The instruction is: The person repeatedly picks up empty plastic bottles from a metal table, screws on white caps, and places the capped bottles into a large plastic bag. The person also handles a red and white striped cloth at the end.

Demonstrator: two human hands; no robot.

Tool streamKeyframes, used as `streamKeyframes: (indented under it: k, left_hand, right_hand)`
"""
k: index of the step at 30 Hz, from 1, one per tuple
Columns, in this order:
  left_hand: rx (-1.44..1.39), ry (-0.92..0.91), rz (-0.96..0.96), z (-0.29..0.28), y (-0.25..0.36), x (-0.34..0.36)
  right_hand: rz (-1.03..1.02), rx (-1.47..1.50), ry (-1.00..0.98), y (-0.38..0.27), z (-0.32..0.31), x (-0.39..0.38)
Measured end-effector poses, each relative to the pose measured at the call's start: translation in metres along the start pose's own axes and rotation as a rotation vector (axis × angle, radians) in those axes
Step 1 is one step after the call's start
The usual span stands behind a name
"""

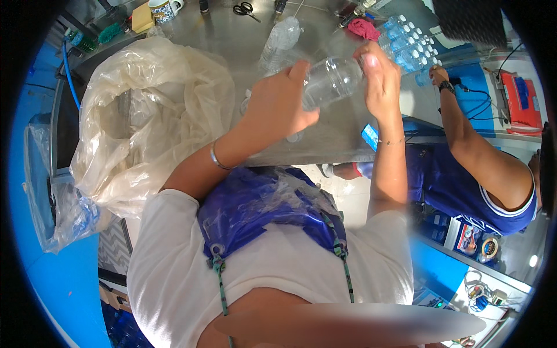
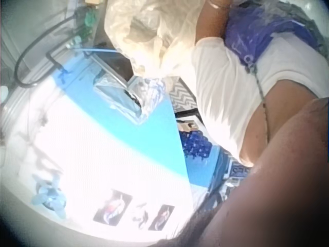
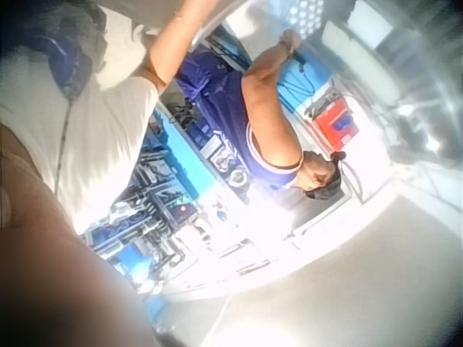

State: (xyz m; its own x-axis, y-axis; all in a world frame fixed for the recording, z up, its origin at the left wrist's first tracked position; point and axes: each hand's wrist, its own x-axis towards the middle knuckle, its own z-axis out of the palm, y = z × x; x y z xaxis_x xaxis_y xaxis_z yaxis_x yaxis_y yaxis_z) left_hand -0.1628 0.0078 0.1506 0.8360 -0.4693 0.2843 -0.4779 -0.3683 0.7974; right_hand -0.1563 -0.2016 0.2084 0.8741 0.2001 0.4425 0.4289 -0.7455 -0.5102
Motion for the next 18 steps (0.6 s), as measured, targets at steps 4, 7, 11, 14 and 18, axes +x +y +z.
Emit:
streamKeyframes:
  k: [4, 7, 11, 14, 18]
  left_hand:
    - [-1.029, -0.736, -0.207, -0.005, -0.010, 0.001]
    - [-1.076, -0.770, -0.267, 0.002, -0.013, -0.001]
    - [-0.326, -0.358, -0.148, 0.001, -0.016, -0.004]
    - [-0.631, -0.467, -0.121, -0.001, -0.018, -0.002]
    - [-1.554, -1.083, -0.352, 0.010, -0.017, -0.004]
  right_hand:
    - [-0.242, 0.559, 0.044, 0.008, 0.014, -0.002]
    - [-0.077, 0.279, -0.077, 0.005, 0.012, -0.008]
    - [0.263, -0.271, -0.245, 0.000, 0.005, -0.016]
    - [-0.014, 0.248, -0.063, 0.010, -0.002, -0.013]
    - [-0.249, 0.418, 0.079, 0.022, -0.006, -0.020]
